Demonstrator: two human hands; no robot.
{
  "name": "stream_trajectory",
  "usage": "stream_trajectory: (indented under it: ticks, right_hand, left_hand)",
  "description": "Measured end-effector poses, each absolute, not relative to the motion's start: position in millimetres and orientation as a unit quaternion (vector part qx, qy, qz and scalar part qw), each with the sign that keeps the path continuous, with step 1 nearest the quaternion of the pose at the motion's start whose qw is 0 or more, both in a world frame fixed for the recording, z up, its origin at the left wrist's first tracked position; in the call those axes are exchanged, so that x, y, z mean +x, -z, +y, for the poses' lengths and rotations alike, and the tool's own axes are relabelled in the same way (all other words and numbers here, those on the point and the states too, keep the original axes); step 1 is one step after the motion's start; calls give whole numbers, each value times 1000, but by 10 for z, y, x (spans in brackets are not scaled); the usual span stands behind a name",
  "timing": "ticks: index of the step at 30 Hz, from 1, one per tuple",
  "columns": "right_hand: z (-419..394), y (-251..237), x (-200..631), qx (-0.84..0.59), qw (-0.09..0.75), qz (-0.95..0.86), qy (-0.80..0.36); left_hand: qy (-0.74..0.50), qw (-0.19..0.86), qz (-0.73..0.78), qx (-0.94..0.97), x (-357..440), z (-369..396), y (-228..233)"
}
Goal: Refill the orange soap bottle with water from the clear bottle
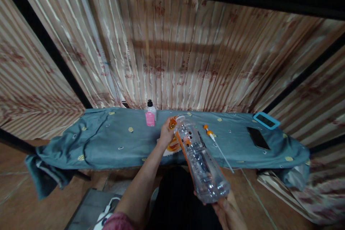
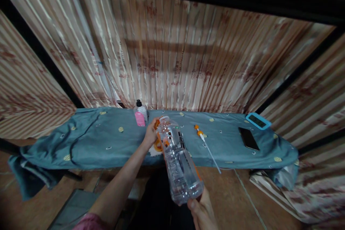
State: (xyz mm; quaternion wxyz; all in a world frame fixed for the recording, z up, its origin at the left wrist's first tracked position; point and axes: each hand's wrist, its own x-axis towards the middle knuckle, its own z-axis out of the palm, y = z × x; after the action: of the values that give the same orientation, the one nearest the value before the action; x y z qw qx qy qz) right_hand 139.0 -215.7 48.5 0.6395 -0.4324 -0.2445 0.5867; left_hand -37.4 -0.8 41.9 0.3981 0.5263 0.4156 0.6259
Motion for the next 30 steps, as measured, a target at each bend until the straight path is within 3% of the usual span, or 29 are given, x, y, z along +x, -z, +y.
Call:
stream_trajectory:
  ticks: [30]
  right_hand:
    - [-2104, -431, 1430, -410, 641, -265, -592]
  left_hand:
    - [-621, 382, 429, 534, -377, -55, -487]
